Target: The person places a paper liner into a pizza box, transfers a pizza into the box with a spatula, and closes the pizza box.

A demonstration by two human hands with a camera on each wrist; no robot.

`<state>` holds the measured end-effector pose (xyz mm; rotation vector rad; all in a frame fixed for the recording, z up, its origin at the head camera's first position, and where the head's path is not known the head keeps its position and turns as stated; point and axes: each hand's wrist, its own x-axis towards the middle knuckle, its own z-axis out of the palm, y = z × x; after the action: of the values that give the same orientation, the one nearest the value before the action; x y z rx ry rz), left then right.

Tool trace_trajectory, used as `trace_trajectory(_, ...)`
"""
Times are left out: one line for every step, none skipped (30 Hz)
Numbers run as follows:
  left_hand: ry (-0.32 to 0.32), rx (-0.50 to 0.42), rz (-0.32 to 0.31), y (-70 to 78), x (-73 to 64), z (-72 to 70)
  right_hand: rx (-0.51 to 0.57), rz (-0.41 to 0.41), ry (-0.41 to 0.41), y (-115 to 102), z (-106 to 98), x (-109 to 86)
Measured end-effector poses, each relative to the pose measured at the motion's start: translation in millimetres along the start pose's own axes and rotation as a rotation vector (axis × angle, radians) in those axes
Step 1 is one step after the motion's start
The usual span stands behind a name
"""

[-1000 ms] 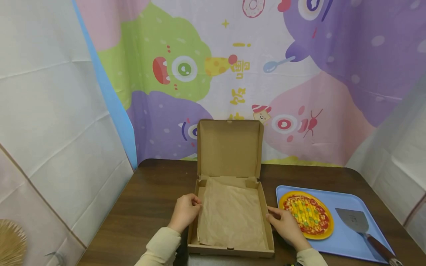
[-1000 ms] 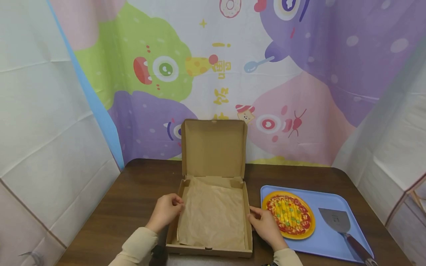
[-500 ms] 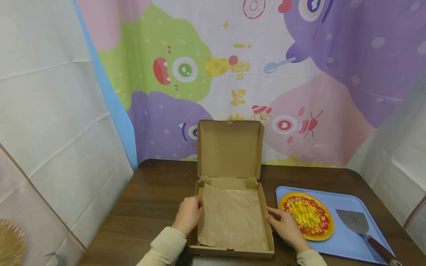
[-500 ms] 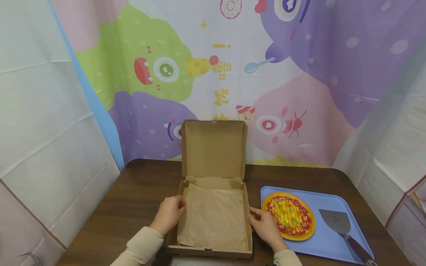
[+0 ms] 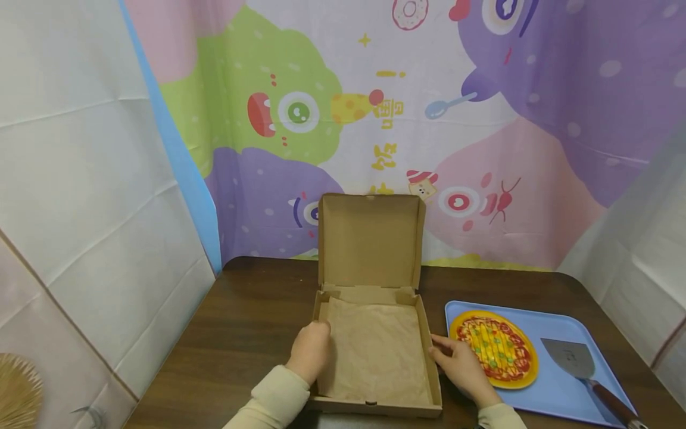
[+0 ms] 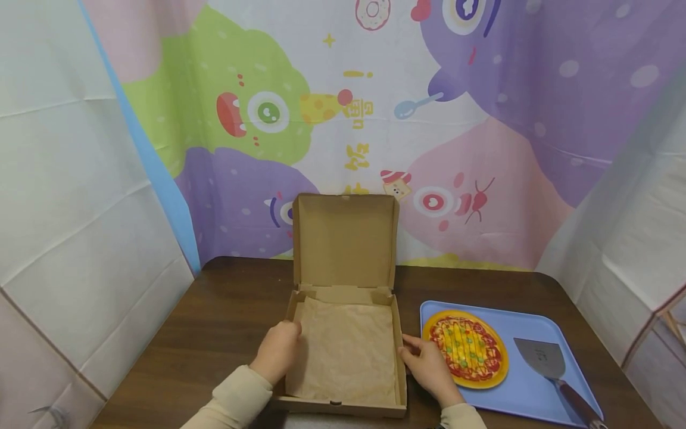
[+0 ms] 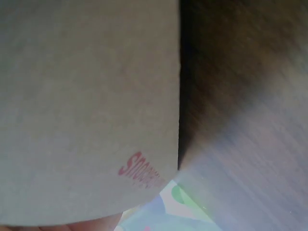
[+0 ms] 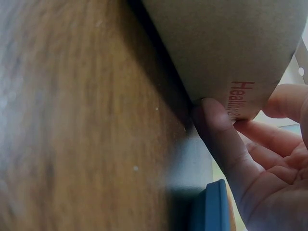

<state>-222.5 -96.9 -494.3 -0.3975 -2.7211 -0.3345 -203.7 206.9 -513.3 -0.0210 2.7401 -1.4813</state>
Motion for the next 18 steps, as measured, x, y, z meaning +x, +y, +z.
trace_trajectory(0.003,0.009,0.004,0.6,-0.2,0.5,-0.001,-0.002,-0.001,0.1,-0.1,0.1)
trace_trajectory(0.003,0.011,0.002,1.3,-0.3,0.5,-0.002,-0.003,-0.002,0.3,-0.1,0.3)
trace_trajectory(0.004,0.015,0.005,1.9,-0.4,0.5,-0.004,-0.004,-0.001,0.5,-0.2,0.4)
trace_trajectory(0.002,0.016,0.002,2.4,-0.5,0.4,0.0,-0.003,-0.001,0.5,-0.2,0.5)
trace_trajectory(0.001,0.016,0.0,2.7,-0.6,0.3,-0.003,-0.004,0.001,0.5,-0.3,0.5)
trace_trajectory(0.0,0.018,0.001,2.9,-0.7,0.4,0.0,-0.004,0.002,0.6,-0.3,0.5)
trace_trajectory(0.002,0.02,0.002,3.2,-0.9,0.3,0.009,0.0,0.001,0.7,-0.4,0.4)
trace_trajectory(0.006,0.021,0.006,3.3,-1.0,0.1,0.008,0.0,0.003,0.7,-0.4,0.4)
trace_trajectory(0.012,0.021,0.011,3.1,-1.1,0.1,0.011,0.003,0.005,0.8,-0.4,0.2)
trace_trajectory(0.02,0.023,0.02,2.9,-1.2,-0.1,0.014,0.003,0.005,0.9,-0.3,0.1)
trace_trajectory(0.025,0.022,0.03,2.5,-1.3,-0.3,0.011,0.002,0.007,0.8,-0.3,0.0)
trace_trajectory(0.024,0.005,0.029,2.0,-1.3,-0.7,0.018,0.005,0.004,1.0,-0.2,-0.2)
trace_trajectory(0.02,-0.019,0.026,1.4,-1.1,-1.7,0.017,0.003,0.005,1.0,-0.1,-0.3)
trace_trajectory(0.008,-0.051,0.017,0.8,-0.9,-2.8,0.014,-0.002,0.005,0.9,0.0,-0.3)
trace_trajectory(-0.008,-0.087,0.005,0.1,-0.5,-4.4,0.019,0.0,0.004,1.1,0.1,-0.4)
trace_trajectory(-0.028,-0.126,-0.011,-0.5,0.0,-6.2,0.02,0.0,0.004,1.1,0.3,-0.3)
trace_trajectory(-0.052,-0.17,-0.035,-1.2,0.6,-8.3,0.024,0.001,0.003,1.3,0.5,-0.3)
trace_trajectory(-0.076,-0.215,-0.06,-1.9,1.3,-10.7,0.029,0.004,0.002,1.5,0.8,-0.2)
